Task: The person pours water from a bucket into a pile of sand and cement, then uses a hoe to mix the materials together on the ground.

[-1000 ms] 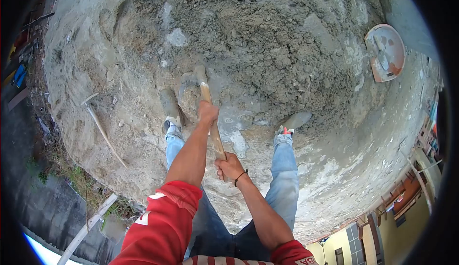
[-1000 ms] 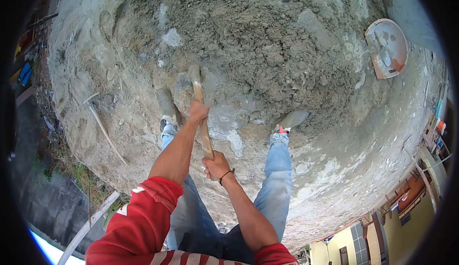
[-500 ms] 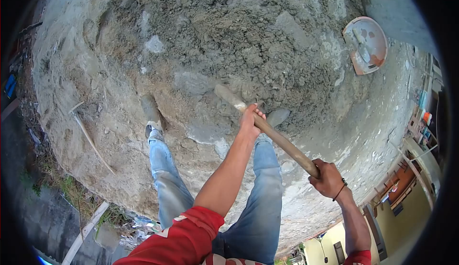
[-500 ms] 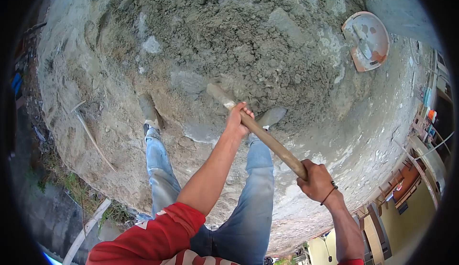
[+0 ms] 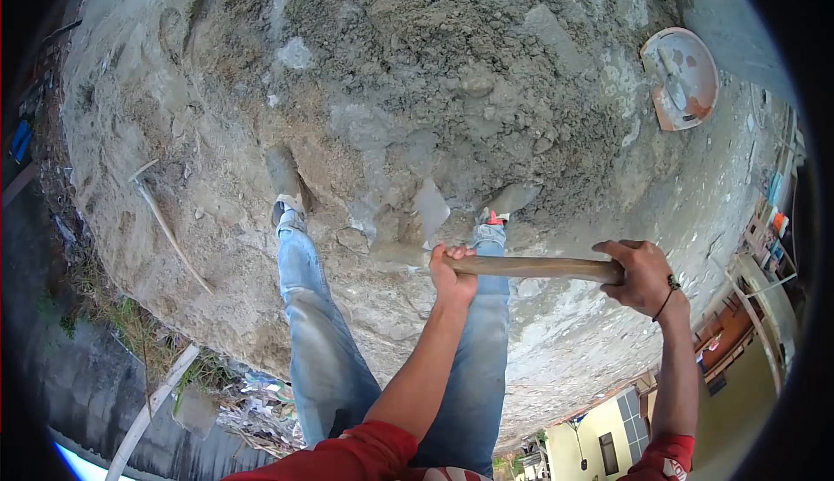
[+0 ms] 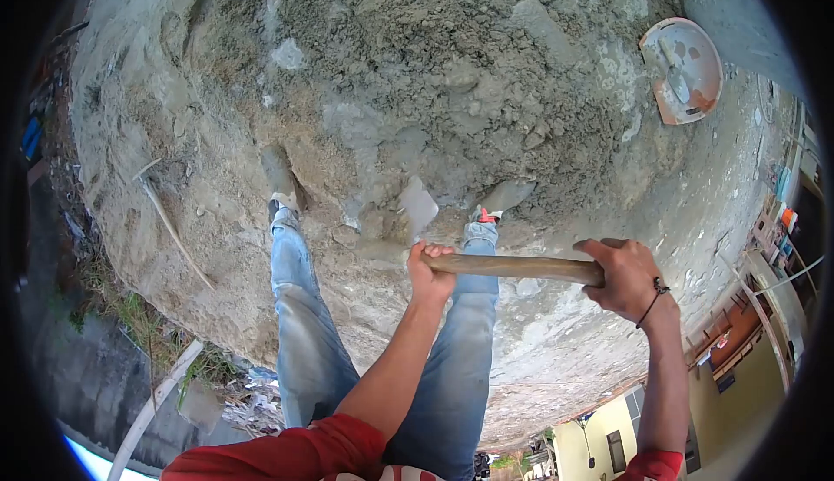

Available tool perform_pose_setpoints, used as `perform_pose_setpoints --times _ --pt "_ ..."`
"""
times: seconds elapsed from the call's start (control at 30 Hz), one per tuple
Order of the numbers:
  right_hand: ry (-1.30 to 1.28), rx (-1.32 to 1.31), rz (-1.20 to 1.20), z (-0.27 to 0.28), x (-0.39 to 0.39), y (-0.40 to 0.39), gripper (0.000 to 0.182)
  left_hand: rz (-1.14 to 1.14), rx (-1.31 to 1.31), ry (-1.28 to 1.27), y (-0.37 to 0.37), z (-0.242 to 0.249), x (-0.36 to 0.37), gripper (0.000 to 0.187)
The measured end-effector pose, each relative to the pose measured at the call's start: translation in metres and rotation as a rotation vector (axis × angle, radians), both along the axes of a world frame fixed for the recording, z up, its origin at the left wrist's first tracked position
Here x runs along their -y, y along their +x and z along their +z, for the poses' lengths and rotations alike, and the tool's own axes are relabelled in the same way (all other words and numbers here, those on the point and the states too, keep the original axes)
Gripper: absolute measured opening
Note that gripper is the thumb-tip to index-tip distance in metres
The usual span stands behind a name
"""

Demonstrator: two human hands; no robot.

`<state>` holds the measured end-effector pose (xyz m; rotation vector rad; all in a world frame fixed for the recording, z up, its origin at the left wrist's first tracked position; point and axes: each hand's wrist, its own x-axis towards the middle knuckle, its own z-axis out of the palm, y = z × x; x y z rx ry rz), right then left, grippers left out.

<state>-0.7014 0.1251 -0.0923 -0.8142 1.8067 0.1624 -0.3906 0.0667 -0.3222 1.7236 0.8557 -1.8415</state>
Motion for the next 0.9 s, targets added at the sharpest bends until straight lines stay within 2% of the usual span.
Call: perform_pose_setpoints --times 0.07,0.1,0.13,0.2,0.27,0.3,0.37,0.43,0.5,0.57,0.63,0.7,0.77,0.9 --pt "-0.131 0.23 -0.28 -0.041 0.018 0.065 0.045 -0.029 0.23 0.021 0.1 -0.026 0.006 0.03" --pt "-0.063 0.338 -0.548 -0.065 0.023 0.104 0.044 0.01 0.265 0.051 0.166 -0.056 0.003 0.03" --pt "-0.272 0.341 -0.817 -0.096 0.016 0.156 0.04 0.098 0.302 0.091 0.218 -0.078 0.007 0.031" --pt "-0.576 0.102 -1.324 -0.16 0.028 0.26 0.033 0.04 0.335 0.049 0.287 -0.117 -0.003 0.03" --pt "-0.539 -0.196 -1.645 -0.221 0.037 0.329 0.025 0.114 0.331 0.017 0.33 -0.152 -0.017 0.029" --pt "-0.536 -0.214 -1.644 -0.25 0.039 0.341 0.025 0.109 0.323 0.03 0.329 -0.167 -0.016 0.029" --pt "-0.415 -0.407 -2.253 -0.303 0.044 0.333 0.02 -0.083 0.458 0.148 0.305 -0.194 -0.015 0.024" --pt "-0.655 -0.285 -2.05 -0.311 0.075 0.293 0.023 -0.177 0.412 0.241 0.27 -0.239 -0.002 0.018" --pt "-0.776 -0.276 -1.873 -0.297 0.097 0.238 0.024 -0.188 0.398 0.284 0.194 -0.27 0.014 0.022" --pt "-0.871 -0.299 -1.894 -0.281 0.095 0.176 0.024 -0.217 0.356 0.297 0.104 -0.268 0.027 0.021" --pt "-0.958 -0.313 -1.923 -0.258 0.085 0.131 0.024 -0.218 0.266 0.245 0.049 -0.256 0.027 0.022" --pt "-1.037 -0.322 -1.96 -0.223 0.074 0.101 0.024 -0.223 0.185 0.194 0.008 -0.22 0.031 0.023" --pt "-1.149 -0.311 -1.919 -0.171 0.058 0.082 0.023 -0.311 0.146 0.182 -0.04 -0.156 0.042 0.027" --pt "-1.356 -0.361 -1.951 -0.067 0.002 0.028 0.019 -0.354 -0.004 0.089 -0.136 -0.061 0.027 0.025"
